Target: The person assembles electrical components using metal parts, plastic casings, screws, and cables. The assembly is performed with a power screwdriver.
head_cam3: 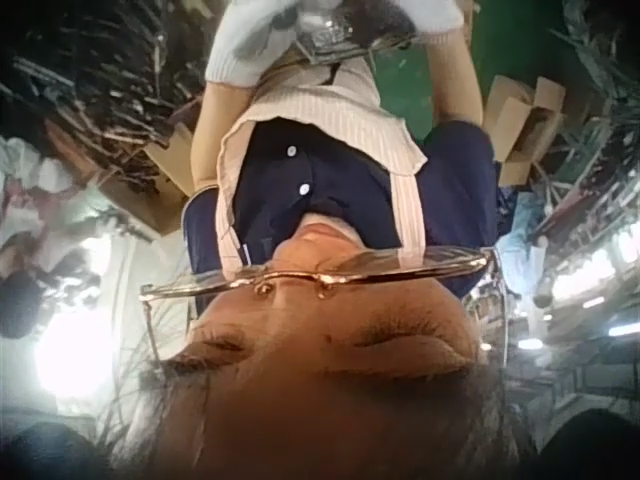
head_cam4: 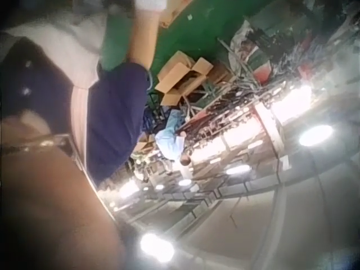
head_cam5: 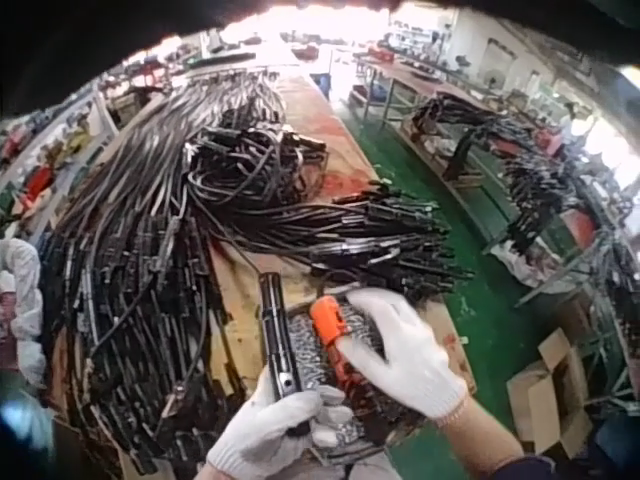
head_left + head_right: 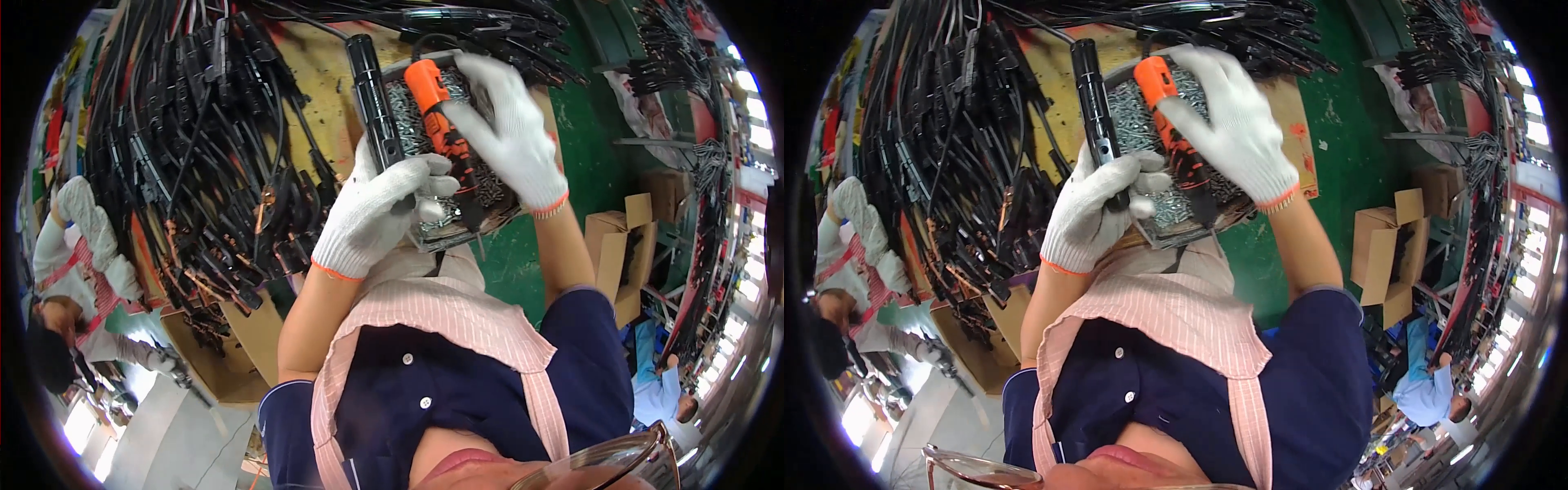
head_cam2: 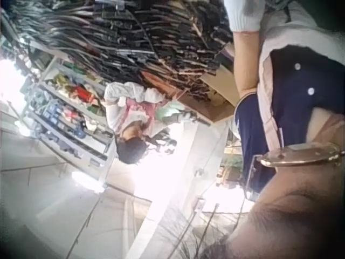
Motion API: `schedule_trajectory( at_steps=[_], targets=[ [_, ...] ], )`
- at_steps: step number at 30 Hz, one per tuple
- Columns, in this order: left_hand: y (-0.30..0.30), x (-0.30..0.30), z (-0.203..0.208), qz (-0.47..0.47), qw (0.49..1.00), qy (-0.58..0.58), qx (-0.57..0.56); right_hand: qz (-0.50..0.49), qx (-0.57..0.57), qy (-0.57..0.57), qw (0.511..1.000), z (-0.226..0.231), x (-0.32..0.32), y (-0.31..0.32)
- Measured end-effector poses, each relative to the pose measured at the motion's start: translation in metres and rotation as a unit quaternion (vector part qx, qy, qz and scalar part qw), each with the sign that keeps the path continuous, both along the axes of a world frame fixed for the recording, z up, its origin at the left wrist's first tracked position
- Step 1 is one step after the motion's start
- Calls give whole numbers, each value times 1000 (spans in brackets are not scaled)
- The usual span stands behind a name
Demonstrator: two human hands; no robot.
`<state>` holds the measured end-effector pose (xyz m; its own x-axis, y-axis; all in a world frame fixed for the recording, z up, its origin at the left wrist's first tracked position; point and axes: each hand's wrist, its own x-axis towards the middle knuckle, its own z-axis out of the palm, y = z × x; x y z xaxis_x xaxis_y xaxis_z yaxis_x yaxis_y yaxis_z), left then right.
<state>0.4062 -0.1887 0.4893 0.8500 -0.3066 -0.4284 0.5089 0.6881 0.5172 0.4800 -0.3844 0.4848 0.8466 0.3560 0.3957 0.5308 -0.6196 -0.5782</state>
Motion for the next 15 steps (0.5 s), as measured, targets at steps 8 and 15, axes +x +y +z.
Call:
schedule_trajectory(
  at_steps=[8, 15],
  targets=[
    [-25, -10, -26, 64, 998, 25, 5, -82, -65, 286, 953, -13, -22, 4],
    [-12, -15, -34, 40, 998, 34, -39, -27, 114, 425, 898, -12, -9, -11]
  ],
)
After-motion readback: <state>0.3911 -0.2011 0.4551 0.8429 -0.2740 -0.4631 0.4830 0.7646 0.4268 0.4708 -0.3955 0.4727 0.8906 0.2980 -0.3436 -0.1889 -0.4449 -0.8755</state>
